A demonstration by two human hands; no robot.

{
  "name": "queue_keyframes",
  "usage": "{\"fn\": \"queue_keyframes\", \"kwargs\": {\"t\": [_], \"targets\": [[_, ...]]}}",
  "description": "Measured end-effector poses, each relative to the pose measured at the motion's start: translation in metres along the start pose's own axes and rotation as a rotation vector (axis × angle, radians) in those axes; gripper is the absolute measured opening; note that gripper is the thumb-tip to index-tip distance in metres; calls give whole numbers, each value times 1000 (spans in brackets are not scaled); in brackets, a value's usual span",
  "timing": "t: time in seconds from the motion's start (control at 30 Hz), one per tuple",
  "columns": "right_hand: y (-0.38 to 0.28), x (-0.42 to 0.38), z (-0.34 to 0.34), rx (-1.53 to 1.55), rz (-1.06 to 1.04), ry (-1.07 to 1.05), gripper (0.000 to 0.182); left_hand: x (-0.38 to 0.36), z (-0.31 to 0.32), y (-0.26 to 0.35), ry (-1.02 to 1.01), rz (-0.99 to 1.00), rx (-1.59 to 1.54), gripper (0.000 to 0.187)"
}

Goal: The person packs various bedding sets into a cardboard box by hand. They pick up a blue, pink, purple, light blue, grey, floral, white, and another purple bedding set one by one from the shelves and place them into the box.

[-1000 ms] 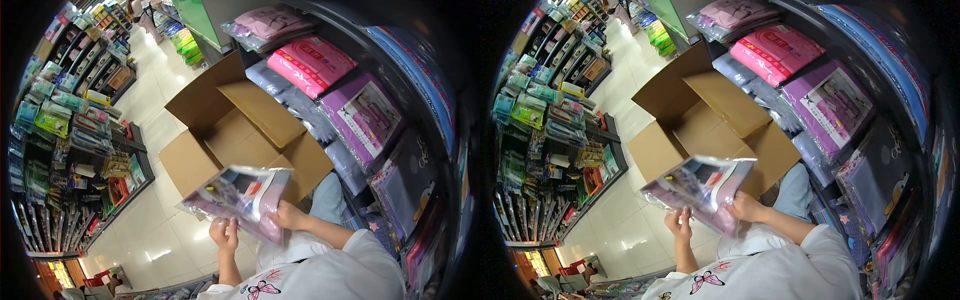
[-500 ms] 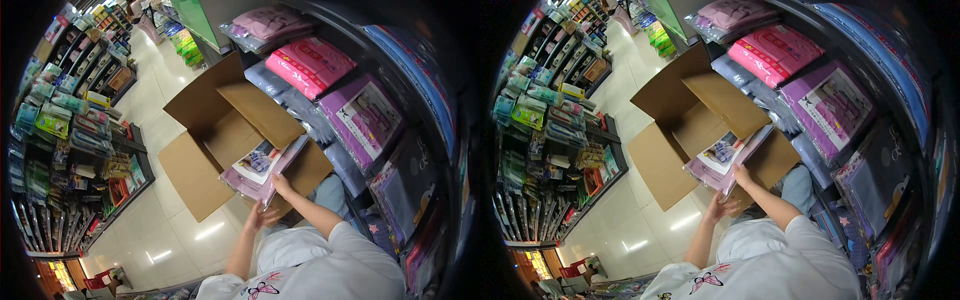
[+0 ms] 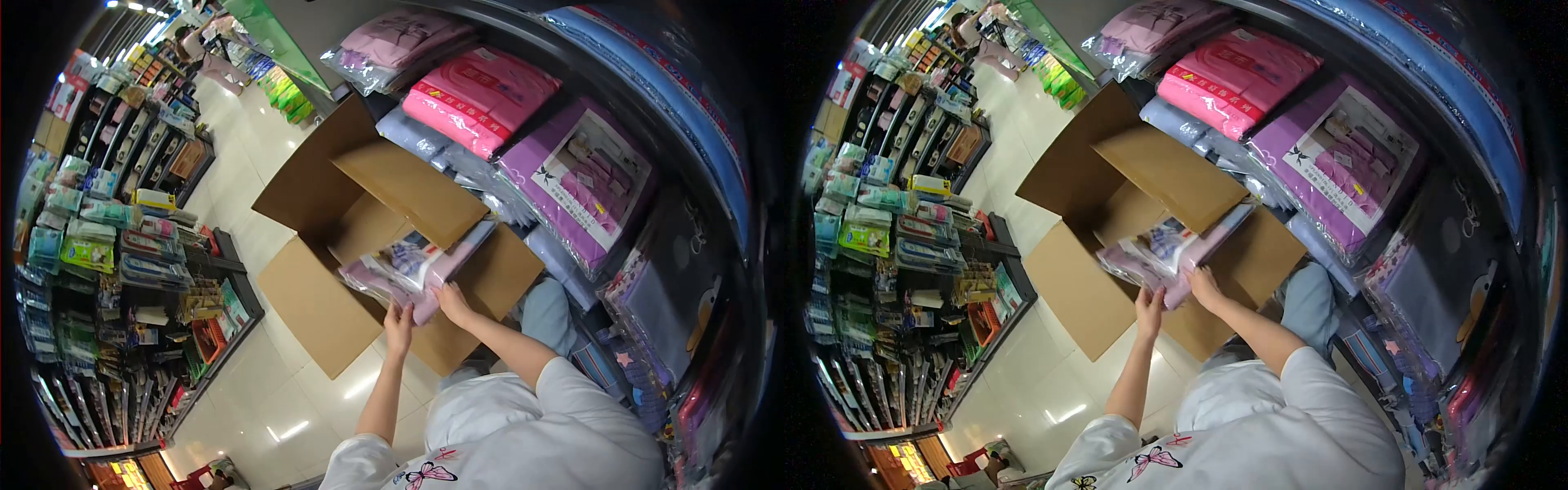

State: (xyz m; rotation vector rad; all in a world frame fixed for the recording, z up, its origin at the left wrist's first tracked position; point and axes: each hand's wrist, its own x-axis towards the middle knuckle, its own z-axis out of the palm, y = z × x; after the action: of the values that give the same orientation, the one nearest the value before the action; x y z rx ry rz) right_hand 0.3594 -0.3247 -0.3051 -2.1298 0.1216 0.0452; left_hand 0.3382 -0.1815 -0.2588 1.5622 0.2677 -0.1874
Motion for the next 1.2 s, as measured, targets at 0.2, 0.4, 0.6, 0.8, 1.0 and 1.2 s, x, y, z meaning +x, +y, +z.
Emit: {"fn": "queue_keyframes", "kwargs": {"t": [0.2, 0.4, 0.6, 0.8, 1.0, 1.2], "targets": [[-19, 44, 2, -141, -202, 136, 36, 39, -15, 34, -61, 140, 33, 45], [15, 42, -6, -427, -35, -321, 55, 77, -42, -48, -34, -73, -36, 40], [65, -45, -49, -429, -153, -281, 49, 92, -60, -108, -72, -426, 93, 36], [80, -132, -99, -360, 154, -426, 57, 140, -50, -125, 29, -167, 348, 34], [62, -124, -111, -38, 202, -177, 50, 146, -25, -172, -55, -218, 599, 53], [28, -67, -164, 533, 406, 213, 35, 122, -5, -133, 358, -397, 916, 53]]}}
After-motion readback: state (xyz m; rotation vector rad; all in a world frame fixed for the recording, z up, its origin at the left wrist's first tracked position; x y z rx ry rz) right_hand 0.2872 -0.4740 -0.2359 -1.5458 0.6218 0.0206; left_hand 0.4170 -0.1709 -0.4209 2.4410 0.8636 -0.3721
